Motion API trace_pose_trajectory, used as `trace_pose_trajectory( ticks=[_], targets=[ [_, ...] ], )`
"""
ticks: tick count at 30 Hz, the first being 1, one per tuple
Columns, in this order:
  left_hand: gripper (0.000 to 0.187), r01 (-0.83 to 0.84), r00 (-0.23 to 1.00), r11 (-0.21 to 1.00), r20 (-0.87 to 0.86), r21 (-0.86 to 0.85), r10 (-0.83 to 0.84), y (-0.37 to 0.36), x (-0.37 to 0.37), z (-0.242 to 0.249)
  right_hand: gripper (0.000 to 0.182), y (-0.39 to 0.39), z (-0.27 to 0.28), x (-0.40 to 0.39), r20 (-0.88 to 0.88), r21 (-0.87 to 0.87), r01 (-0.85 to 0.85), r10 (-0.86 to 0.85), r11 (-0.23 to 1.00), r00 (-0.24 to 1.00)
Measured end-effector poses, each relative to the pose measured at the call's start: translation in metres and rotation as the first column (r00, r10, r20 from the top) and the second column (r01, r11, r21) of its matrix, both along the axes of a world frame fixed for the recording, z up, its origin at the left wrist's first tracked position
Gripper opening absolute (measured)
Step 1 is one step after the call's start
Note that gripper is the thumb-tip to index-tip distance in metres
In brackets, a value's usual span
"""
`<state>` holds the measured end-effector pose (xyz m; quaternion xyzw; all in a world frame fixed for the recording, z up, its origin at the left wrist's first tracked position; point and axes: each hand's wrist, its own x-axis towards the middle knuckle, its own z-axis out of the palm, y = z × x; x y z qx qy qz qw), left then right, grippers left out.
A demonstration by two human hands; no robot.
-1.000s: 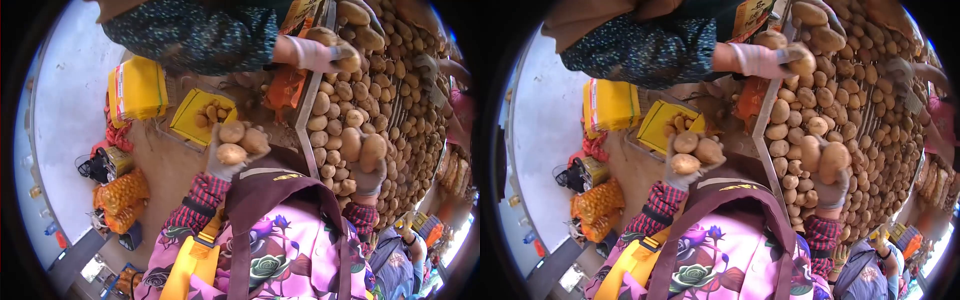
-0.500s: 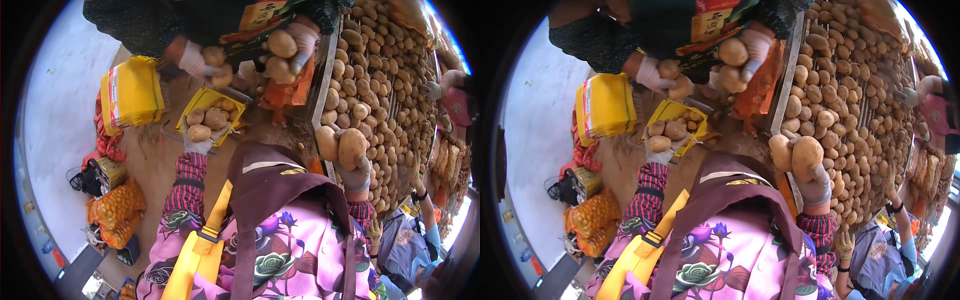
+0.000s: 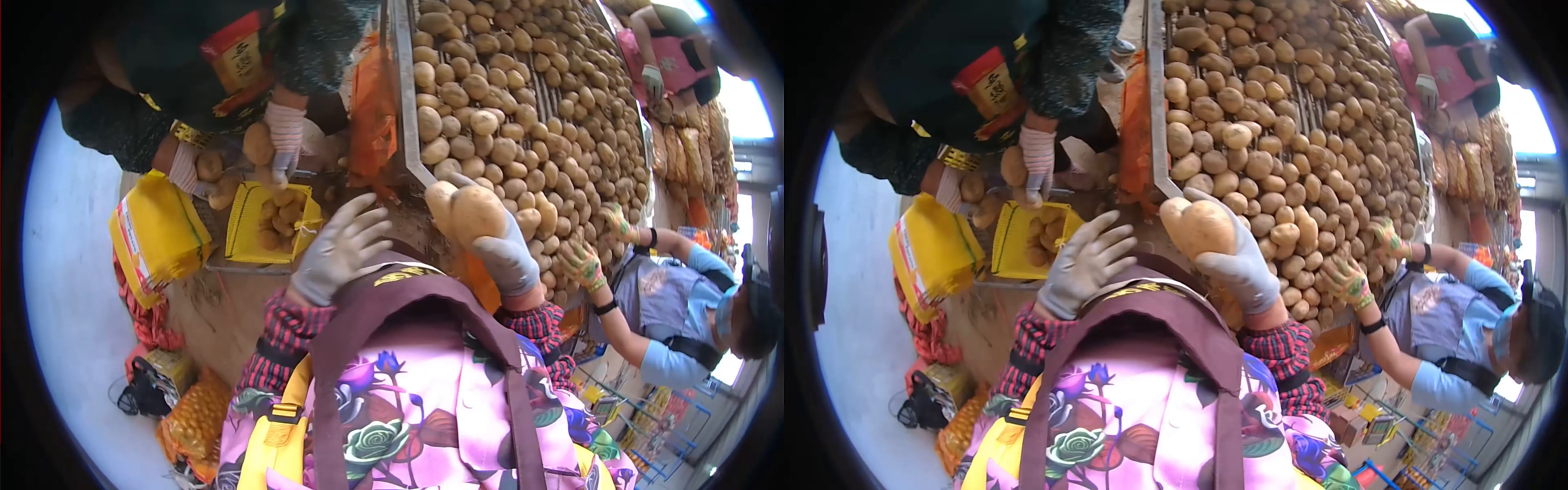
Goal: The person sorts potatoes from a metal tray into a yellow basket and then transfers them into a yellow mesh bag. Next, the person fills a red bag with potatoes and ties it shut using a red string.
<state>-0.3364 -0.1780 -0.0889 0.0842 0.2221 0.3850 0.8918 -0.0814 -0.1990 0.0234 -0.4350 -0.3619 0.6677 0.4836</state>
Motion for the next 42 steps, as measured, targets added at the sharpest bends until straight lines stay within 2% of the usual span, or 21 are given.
trace_pose_trajectory(
  ticks=[2,3,5,6,7,8,10,12,14,16,24,27,29,30,31,32,34,35,36,40,42],
  targets=[
    [0.054,0.079,0.993,0.996,0.084,0.04,-0.082,0.005,0.047,0.025,0.085,-0.008,0.008,-0.017,0.118,0.017,0.048,-0.05,0.999,0.992],
    [0.057,0.111,0.963,0.994,0.244,0.024,-0.114,0.005,0.07,0.035,0.082,-0.011,0.002,-0.02,0.411,0.209,0.007,-0.094,0.978,0.907],
    [0.06,0.169,0.907,0.986,0.389,0.014,-0.161,0.011,0.102,0.038,0.077,-0.018,-0.009,-0.011,0.805,0.448,-0.141,-0.329,0.883,0.494],
    [0.063,0.219,0.889,0.974,0.425,-0.064,-0.172,0.01,0.104,0.04,0.082,-0.027,-0.003,-0.016,0.859,0.446,-0.206,-0.352,0.871,0.372],
    [0.065,0.269,0.87,0.953,0.459,-0.137,-0.18,0.007,0.106,0.044,0.082,-0.035,0.005,-0.017,0.854,0.472,-0.242,-0.371,0.848,0.365],
    [0.066,0.348,0.731,0.915,0.67,-0.204,-0.128,0.0,0.103,0.048,0.082,-0.043,0.009,-0.016,0.848,0.497,-0.277,-0.391,0.822,0.358],
    [0.063,0.367,0.769,0.918,0.605,-0.151,-0.208,-0.012,0.093,0.058,0.077,-0.064,0.009,-0.008,0.75,0.512,-0.151,-0.354,0.846,0.559],
    [0.063,0.356,0.79,0.917,0.581,-0.178,-0.194,-0.019,0.107,0.052,0.061,-0.08,-0.006,0.014,0.276,0.264,0.214,-0.286,0.941,0.918],
    [0.063,0.332,0.81,0.922,0.562,-0.2,-0.17,-0.033,0.101,0.055,0.039,-0.099,-0.008,0.016,0.063,0.184,0.407,-0.424,0.895,0.903],
    [0.063,0.261,0.846,0.941,0.52,-0.217,-0.115,-0.047,0.098,0.06,0.033,-0.113,-0.013,0.016,0.063,0.111,0.499,-0.507,0.859,0.859],
    [0.062,0.214,0.886,0.953,0.454,-0.216,-0.096,-0.068,0.077,0.058,0.028,-0.122,-0.043,0.002,0.001,0.07,0.477,-0.479,0.876,0.878],
    [0.063,0.23,0.874,0.933,0.481,-0.278,-0.072,-0.067,0.066,0.057,0.036,-0.117,-0.037,-0.006,0.073,0.091,0.404,-0.41,0.91,0.909],
    [0.064,0.253,0.861,0.907,0.505,-0.338,-0.052,-0.069,0.051,0.055,0.047,-0.113,-0.029,-0.019,0.114,0.252,0.186,-0.22,0.95,0.969],
    [0.059,0.203,0.921,0.962,0.368,-0.183,-0.124,-0.071,0.041,0.046,0.059,-0.105,-0.035,-0.022,0.344,0.416,0.042,-0.2,0.909,0.917],
    [0.054,0.174,0.963,0.985,0.211,-0.017,-0.166,-0.071,0.032,0.039,0.062,-0.098,-0.041,-0.028,0.3,0.423,0.025,-0.166,0.906,0.939],
    [0.054,0.165,0.965,0.986,0.207,-0.017,-0.158,-0.066,0.033,0.039,0.066,-0.087,-0.05,-0.028,0.251,0.427,0.01,-0.129,0.904,0.959],
    [0.047,0.141,0.98,0.953,0.096,0.269,-0.172,-0.065,0.015,0.055,0.069,-0.077,-0.044,-0.047,0.274,0.386,-0.046,-0.067,0.921,0.959],
    [0.054,0.253,0.924,0.835,-0.379,0.489,-0.058,-0.068,0.009,0.066,0.073,-0.071,-0.042,-0.056,0.295,0.343,-0.097,-0.009,0.934,0.955],
    [0.054,0.254,0.926,0.832,-0.373,0.493,-0.061,-0.063,0.0,0.064,0.073,-0.065,-0.042,-0.064,0.301,0.345,-0.096,-0.014,0.934,0.953],
    [0.053,0.298,0.913,0.954,0.281,0.034,-0.295,-0.034,-0.022,0.031,0.074,-0.04,-0.042,-0.081,0.51,0.365,-0.258,0.039,0.894,0.859],
    [0.058,0.412,0.77,0.89,0.597,-0.194,-0.226,-0.022,-0.037,0.029,0.068,-0.034,-0.04,-0.1,0.127,0.068,-0.038,0.029,0.997,0.991]
  ],
)
